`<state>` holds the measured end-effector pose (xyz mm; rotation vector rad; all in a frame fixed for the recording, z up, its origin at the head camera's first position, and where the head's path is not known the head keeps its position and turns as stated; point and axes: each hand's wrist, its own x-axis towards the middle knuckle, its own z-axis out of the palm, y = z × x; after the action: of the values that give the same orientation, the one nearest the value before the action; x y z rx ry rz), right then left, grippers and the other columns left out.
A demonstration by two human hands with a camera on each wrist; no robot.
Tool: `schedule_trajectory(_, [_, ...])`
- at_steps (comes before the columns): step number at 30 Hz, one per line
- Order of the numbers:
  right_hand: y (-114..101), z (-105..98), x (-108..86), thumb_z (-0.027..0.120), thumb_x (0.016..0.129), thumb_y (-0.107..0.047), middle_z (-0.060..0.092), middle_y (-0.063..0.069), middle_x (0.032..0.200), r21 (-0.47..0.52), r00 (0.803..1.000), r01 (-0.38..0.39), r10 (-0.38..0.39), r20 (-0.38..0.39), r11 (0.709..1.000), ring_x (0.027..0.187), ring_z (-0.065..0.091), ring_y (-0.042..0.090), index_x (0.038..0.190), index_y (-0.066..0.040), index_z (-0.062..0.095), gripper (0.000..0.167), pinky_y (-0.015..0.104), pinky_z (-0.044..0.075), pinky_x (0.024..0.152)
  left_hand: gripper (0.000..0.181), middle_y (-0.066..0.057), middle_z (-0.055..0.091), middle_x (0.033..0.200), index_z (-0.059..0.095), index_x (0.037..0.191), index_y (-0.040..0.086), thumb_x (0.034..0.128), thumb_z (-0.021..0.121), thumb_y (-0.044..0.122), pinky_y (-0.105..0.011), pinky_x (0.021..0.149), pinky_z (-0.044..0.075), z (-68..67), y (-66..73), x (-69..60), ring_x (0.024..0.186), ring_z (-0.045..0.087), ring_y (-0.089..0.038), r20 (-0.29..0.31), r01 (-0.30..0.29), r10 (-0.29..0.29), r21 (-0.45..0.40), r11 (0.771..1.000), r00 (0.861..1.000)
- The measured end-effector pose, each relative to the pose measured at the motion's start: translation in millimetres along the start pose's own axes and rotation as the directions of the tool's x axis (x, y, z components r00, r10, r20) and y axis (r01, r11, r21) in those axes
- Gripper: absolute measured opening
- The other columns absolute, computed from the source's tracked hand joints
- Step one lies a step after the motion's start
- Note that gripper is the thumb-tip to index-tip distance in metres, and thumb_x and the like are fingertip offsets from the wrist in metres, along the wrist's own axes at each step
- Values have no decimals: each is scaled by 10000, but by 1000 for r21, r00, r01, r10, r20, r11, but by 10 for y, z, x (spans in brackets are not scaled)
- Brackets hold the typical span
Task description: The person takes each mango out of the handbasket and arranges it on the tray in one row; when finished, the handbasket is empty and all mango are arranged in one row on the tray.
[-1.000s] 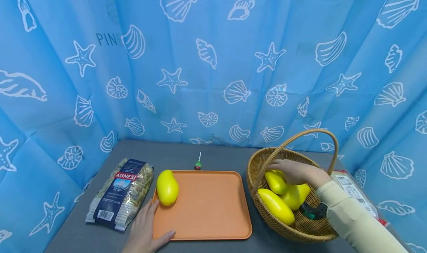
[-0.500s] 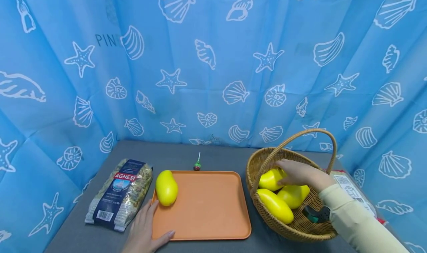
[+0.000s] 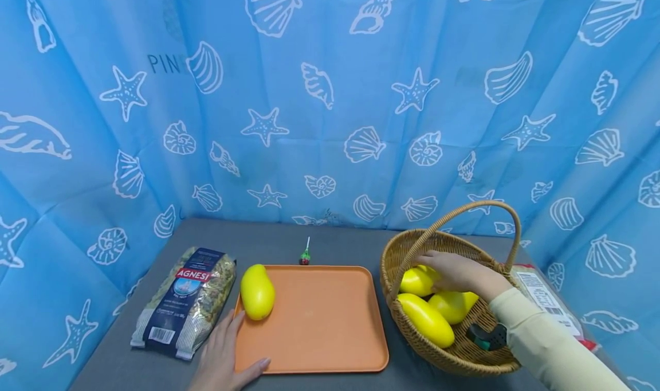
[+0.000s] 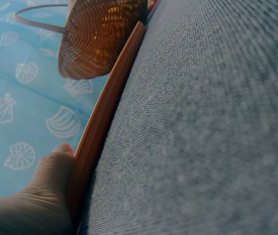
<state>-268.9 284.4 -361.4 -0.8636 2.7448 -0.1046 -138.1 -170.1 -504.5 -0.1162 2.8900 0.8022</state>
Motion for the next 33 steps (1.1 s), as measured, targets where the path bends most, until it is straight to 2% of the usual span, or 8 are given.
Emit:
schedule_trajectory(10, [5, 2, -27, 755, 801, -79, 550, 170, 1291, -23, 1000, 17, -18, -18, 1000, 1083, 583, 380, 1314, -127, 559, 551, 537, 498, 876, 1206, -247, 246, 1504, 299, 1472, 35, 626, 595, 842, -708, 1010, 260, -12, 26, 3, 1290, 318, -454, 12, 13, -13, 5, 1000, 1000])
schedule_trajectory(20, [-33, -61, -87, 794, 780, -197, 584, 123, 1126, -97, 995, -61, 52, -88, 993, 889, 619, 248, 1298, -127, 560, 573, 421, 538, 735, 1215, -251, 243, 1506, 298, 1473, 33, 621, 592, 848, -707, 1010, 259, -8, 20, -3, 1299, 310, -456, 16, 16, -16, 7, 1000, 1000])
schedule_trajectory(24, [-87, -125, -220, 794, 778, -251, 592, 96, 1088, -111, 982, -134, 117, -145, 985, 859, 609, 210, 1287, -115, 571, 572, 402, 529, 706, 1215, -254, 249, 1501, 298, 1473, 33, 619, 598, 845, -708, 1008, 259, -5, 24, 2, 1291, 314, -460, 21, 19, -19, 5, 1000, 1000])
schedule_trajectory(27, [-128, -163, -342, 795, 770, -288, 604, 93, 1088, -108, 966, -185, 161, -203, 977, 875, 607, 216, 1269, -110, 588, 568, 408, 524, 703, 1204, -259, 257, 1492, 301, 1469, 30, 628, 601, 837, -708, 998, 269, -4, 22, 7, 1279, 324, -461, 16, 8, -8, 10, 1000, 1000])
schedule_trajectory(31, [-174, -198, -495, 809, 747, -299, 608, 147, 1091, -74, 945, -214, 187, -270, 974, 877, 620, 255, 1237, -60, 601, 583, 419, 526, 696, 1194, -257, 260, 1491, 302, 1469, 31, 636, 596, 835, -707, 994, 276, -3, 19, 6, 1277, 330, -455, 3, -2, 2, 18, 1000, 1000])
schedule_trajectory(33, [-191, -214, -573, 813, 741, -291, 604, 177, 1077, -52, 939, -223, 200, -278, 973, 843, 623, 261, 1230, -28, 595, 596, 416, 525, 673, 1198, -255, 261, 1493, 304, 1470, 34, 633, 589, 843, -708, 997, 273, -1, 20, 3, 1282, 329, -455, -3, -1, 1, 19, 1000, 1000])
